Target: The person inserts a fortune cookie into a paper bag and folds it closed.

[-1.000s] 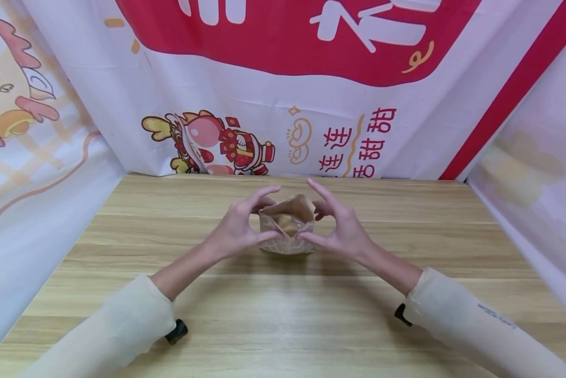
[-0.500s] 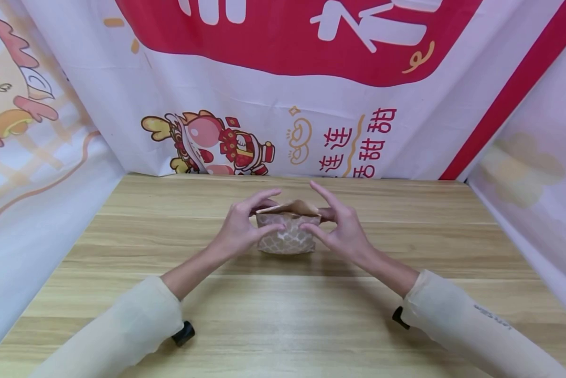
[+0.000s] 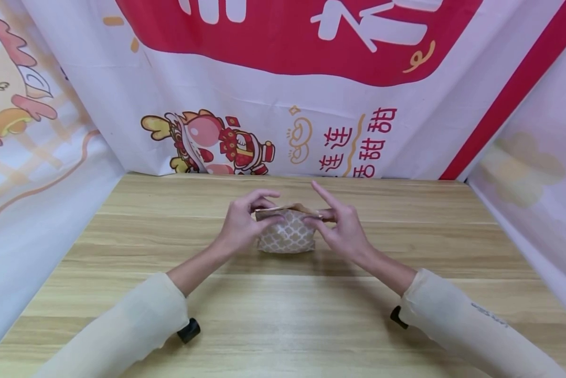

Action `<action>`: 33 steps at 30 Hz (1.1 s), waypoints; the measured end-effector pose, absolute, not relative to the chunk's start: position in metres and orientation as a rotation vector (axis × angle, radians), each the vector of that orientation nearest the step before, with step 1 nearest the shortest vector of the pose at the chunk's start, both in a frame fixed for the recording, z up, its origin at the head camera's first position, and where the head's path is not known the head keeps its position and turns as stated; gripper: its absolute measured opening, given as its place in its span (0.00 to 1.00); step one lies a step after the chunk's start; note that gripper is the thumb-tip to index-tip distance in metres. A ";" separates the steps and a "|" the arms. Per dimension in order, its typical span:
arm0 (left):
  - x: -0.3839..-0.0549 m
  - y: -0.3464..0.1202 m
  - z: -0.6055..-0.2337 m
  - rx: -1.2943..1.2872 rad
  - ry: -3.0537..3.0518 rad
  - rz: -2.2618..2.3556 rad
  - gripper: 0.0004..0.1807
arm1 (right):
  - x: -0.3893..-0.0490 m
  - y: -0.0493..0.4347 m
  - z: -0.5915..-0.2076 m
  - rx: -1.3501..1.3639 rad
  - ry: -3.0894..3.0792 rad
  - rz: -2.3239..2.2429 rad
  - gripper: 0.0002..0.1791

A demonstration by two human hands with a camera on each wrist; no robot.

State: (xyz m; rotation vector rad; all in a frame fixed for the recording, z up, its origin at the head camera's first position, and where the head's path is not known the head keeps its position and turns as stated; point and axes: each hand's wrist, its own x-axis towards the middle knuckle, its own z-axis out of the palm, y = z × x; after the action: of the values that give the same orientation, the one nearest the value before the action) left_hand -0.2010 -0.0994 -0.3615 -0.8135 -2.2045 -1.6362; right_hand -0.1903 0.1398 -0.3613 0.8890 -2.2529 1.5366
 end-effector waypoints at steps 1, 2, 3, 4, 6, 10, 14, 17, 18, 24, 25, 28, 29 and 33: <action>-0.201 -0.099 -0.361 -0.810 -2.200 -1.660 0.26 | -0.190 0.140 -0.361 0.883 -2.257 1.547 0.44; -0.201 -0.099 -0.361 -0.804 -2.196 -1.683 0.25 | -0.190 0.140 -0.361 0.878 -2.264 1.552 0.44; -0.202 -0.099 -0.360 -0.797 -2.197 -1.702 0.25 | -0.191 0.140 -0.360 0.871 -2.269 1.559 0.43; -0.202 -0.100 -0.360 -0.788 -2.201 -1.715 0.25 | -0.191 0.139 -0.360 0.865 -2.274 1.568 0.43; -0.202 -0.100 -0.360 -0.764 -2.213 -1.750 0.24 | -0.191 0.139 -0.359 0.852 -2.284 1.590 0.42; -0.202 -0.102 -0.359 -0.704 -2.257 -1.810 0.24 | -0.192 0.138 -0.358 0.827 -2.304 1.624 0.39; -0.202 -0.102 -0.359 -0.667 -2.297 -1.872 0.24 | -0.194 0.138 -0.358 0.812 -2.315 1.635 0.37; -0.202 -0.100 -0.358 -0.654 -2.316 -1.947 0.26 | -0.195 0.138 -0.358 0.800 -2.316 1.643 0.37; -0.202 -0.099 -0.358 -0.650 -2.315 -1.981 0.26 | -0.195 0.138 -0.358 0.797 -2.317 1.644 0.37; -0.202 -0.095 -0.358 -0.607 -2.296 -2.045 0.26 | -0.193 0.135 -0.355 0.800 -2.355 1.648 0.38; -0.202 -0.094 -0.358 -0.603 -2.297 -2.033 0.25 | -0.193 0.135 -0.355 0.800 -2.362 1.645 0.38; -0.202 -0.093 -0.358 -0.602 -2.296 -2.016 0.25 | -0.194 0.134 -0.355 0.796 -2.376 1.617 0.38; -0.202 -0.092 -0.358 -0.605 -2.296 -2.011 0.24 | -0.194 0.134 -0.355 0.797 -2.376 1.609 0.38; -0.202 -0.091 -0.359 -0.604 -2.296 -2.026 0.21 | -0.195 0.134 -0.354 0.794 -2.342 1.644 0.30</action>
State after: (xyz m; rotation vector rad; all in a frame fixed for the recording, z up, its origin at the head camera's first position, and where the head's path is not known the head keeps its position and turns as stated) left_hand -0.2023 -0.0914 -0.3586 -0.6044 -2.2961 -2.0260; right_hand -0.1954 0.1336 -0.3543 0.7940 -2.3423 1.6443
